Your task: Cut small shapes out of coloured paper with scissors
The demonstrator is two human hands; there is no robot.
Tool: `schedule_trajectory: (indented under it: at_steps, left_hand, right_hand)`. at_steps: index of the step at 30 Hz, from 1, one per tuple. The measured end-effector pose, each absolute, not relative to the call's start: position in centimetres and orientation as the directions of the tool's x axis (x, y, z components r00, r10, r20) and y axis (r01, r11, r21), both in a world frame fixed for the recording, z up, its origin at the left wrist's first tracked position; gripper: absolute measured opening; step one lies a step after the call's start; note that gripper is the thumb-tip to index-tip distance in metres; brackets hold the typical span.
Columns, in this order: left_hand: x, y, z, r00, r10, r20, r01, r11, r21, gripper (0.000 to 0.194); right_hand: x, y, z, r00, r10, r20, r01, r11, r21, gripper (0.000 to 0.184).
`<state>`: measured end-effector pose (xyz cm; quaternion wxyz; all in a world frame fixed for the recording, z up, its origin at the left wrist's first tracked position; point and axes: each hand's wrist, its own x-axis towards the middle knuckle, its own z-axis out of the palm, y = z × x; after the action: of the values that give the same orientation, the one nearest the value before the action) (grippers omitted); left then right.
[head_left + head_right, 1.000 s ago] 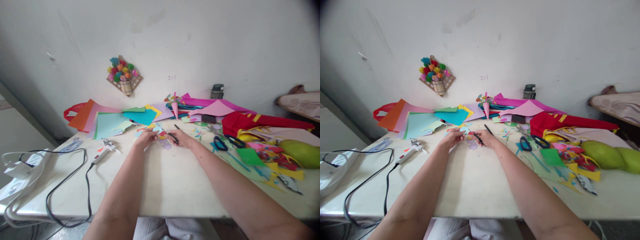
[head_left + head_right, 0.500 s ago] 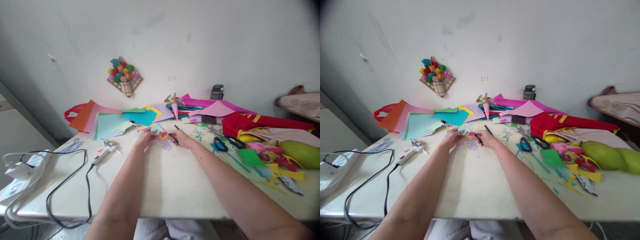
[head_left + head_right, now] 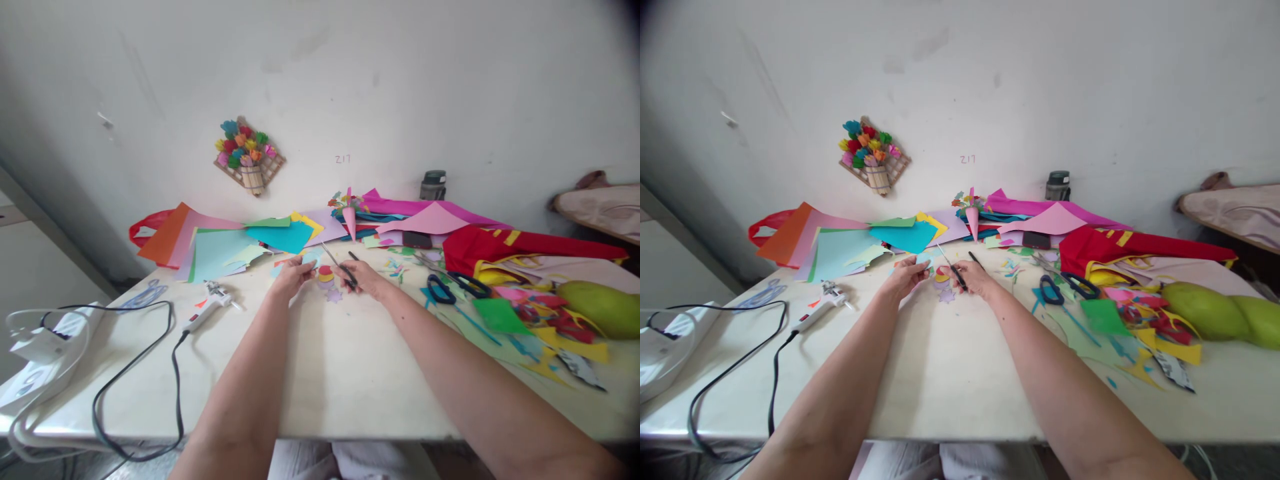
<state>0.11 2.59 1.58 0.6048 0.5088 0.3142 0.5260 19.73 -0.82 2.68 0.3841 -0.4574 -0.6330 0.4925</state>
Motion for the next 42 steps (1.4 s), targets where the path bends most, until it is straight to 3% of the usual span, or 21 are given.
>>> schedule_trajectory:
  at_steps: [8,14,22,32,42]
  left_hand:
    - [0.6,2.2,1.9,0.241,0.966,0.092,-0.318,-0.011,0.948,0.026]
    - [0.7,2.1,2.1,0.26,0.961,0.098,-0.28,-0.023,0.96,0.025]
    - [1.3,1.9,2.4,0.384,0.917,0.111,-0.109,-0.075,0.991,0.023]
    - [2.4,1.3,2.9,0.484,0.875,0.033,0.084,-0.084,0.993,0.019]
    - [2.1,1.7,2.8,0.291,0.951,0.103,-0.126,-0.068,0.99,0.029]
  right_hand:
    - [19.5,-0.8,2.3,-0.361,0.931,0.054,0.174,0.124,-0.977,0.03]
    - [19.1,-0.7,2.5,-0.295,0.954,0.056,0.164,0.108,-0.981,0.028]
    - [19.2,0.5,2.2,-0.133,0.976,0.174,-0.169,0.151,-0.974,0.046]
    - [18.8,0.2,2.8,-0.083,0.972,0.221,-0.129,0.209,-0.969,0.034]
    - [18.6,0.3,2.9,0.05,0.986,0.161,-0.151,0.167,-0.974,0.033]
